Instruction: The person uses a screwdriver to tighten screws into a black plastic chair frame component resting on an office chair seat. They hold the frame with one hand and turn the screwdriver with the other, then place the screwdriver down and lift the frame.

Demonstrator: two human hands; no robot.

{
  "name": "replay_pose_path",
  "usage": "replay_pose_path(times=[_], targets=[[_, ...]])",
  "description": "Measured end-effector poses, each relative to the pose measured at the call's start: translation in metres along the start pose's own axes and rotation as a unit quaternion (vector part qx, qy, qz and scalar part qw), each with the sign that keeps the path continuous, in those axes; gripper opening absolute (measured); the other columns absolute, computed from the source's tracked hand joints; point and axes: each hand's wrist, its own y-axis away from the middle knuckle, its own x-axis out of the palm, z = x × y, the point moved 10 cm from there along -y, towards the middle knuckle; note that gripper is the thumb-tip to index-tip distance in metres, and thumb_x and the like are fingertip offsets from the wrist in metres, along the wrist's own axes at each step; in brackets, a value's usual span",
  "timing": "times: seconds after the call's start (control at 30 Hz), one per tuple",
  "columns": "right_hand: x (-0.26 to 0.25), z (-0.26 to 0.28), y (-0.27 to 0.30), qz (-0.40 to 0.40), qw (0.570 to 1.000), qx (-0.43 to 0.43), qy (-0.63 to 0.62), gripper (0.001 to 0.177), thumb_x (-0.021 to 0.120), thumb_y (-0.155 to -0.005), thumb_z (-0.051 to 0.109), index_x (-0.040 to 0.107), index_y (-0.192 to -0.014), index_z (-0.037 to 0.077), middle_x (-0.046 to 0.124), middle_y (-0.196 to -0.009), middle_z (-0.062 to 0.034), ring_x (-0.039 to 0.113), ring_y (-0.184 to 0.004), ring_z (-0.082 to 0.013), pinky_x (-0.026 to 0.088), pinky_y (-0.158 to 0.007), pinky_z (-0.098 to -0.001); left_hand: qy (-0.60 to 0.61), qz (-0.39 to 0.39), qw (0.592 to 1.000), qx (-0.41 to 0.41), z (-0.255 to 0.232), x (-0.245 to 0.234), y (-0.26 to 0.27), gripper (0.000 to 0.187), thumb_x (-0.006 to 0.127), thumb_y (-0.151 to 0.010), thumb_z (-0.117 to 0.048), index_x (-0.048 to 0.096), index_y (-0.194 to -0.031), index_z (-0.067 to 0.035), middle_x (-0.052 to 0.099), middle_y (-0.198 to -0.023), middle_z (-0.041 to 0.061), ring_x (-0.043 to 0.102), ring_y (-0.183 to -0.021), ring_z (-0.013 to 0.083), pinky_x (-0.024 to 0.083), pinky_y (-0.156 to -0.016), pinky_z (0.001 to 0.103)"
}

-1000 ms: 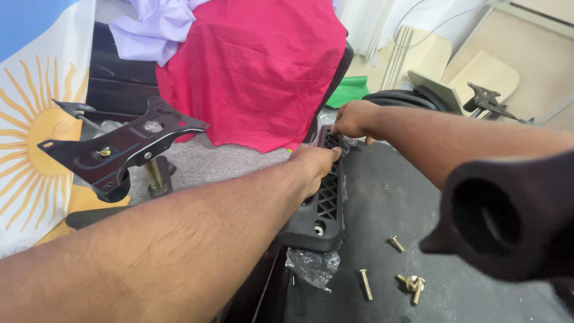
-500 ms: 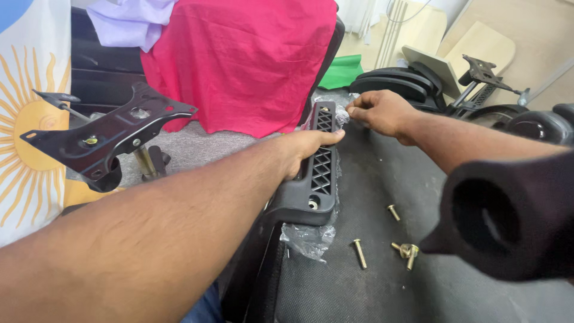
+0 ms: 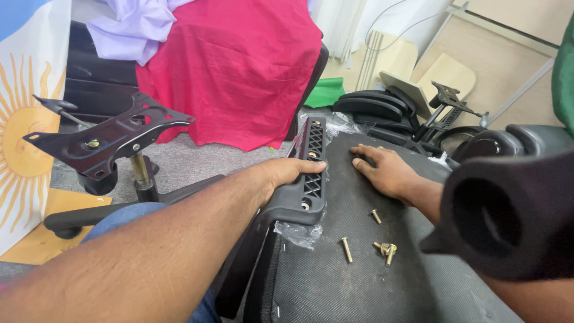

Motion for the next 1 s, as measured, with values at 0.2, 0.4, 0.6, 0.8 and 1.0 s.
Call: replay_pose_path(times=[0.2, 0.4, 0.6, 0.8, 1.0], targets=[[-0.036, -0.071, 0.073, -0.069, 0.972, 0.224, 0.007, 0.058, 0.066, -0.090, 0.056, 0.067, -0.139, 0.026, 0.067, -0.139, -0.0163, 0.063, -0.130, -0.0345, 0.046, -0.114, -0.0413, 0.053, 0.019, 0.998, -0.003, 0.013, -0.007, 0.005, 0.026, 0.077, -0.088, -0.033, 0.073, -0.098, -0.009, 0.076, -0.084, 0.008, 0.073, -0.065, 0.0214, 0.063, -0.062, 0.040], [-0.030, -0.058, 0.076, -0.048, 0.967, 0.250, 0.018, 0.053, 0.060, -0.096, 0.048, 0.060, -0.144, 0.025, 0.065, -0.138, -0.0162, 0.062, -0.127, -0.0363, 0.046, -0.111, -0.0442, 0.048, 0.012, 0.999, -0.003, 0.009, -0.001, 0.015, 0.029, 0.078, -0.087, -0.034, 0.072, -0.099, -0.009, 0.076, -0.085, 0.007, 0.073, -0.067, 0.0220, 0.063, -0.063, 0.041], [-0.011, 0.007, 0.089, -0.036, 0.967, 0.212, -0.140, 0.046, 0.057, -0.098, 0.042, 0.068, -0.137, 0.019, 0.075, -0.128, -0.0091, 0.069, -0.116, -0.0228, 0.050, -0.102, -0.0356, -0.118, -0.171, 0.975, 0.081, -0.014, -0.013, 0.075, 0.047, 0.080, -0.082, -0.037, 0.075, -0.113, -0.002, 0.081, -0.099, 0.014, 0.078, -0.080, 0.0252, 0.063, -0.075, 0.043], [-0.023, 0.033, 0.124, -0.048, 0.968, 0.175, -0.173, 0.048, 0.057, -0.098, 0.044, 0.069, -0.136, 0.017, 0.078, -0.121, -0.0056, 0.073, -0.110, -0.0204, 0.051, -0.098, -0.0310, -0.515, -0.327, 0.770, 0.189, -0.056, 0.035, 0.136, 0.080, 0.082, -0.078, -0.054, 0.055, -0.141, -0.013, 0.059, -0.137, 0.015, 0.058, -0.126, 0.0315, 0.046, -0.107, 0.046], [-0.028, 0.024, 0.188, -0.192, 0.951, 0.036, -0.238, 0.049, 0.056, -0.101, 0.030, 0.056, -0.143, 0.007, 0.070, -0.133, -0.0075, 0.065, -0.121, -0.0118, 0.046, -0.102, -0.0270, -0.567, -0.335, 0.664, 0.354, -0.044, 0.108, 0.148, 0.049, 0.072, -0.086, -0.040, 0.065, -0.127, -0.014, 0.063, -0.132, 0.010, 0.049, -0.133, 0.0293, 0.021, -0.112, 0.064]])
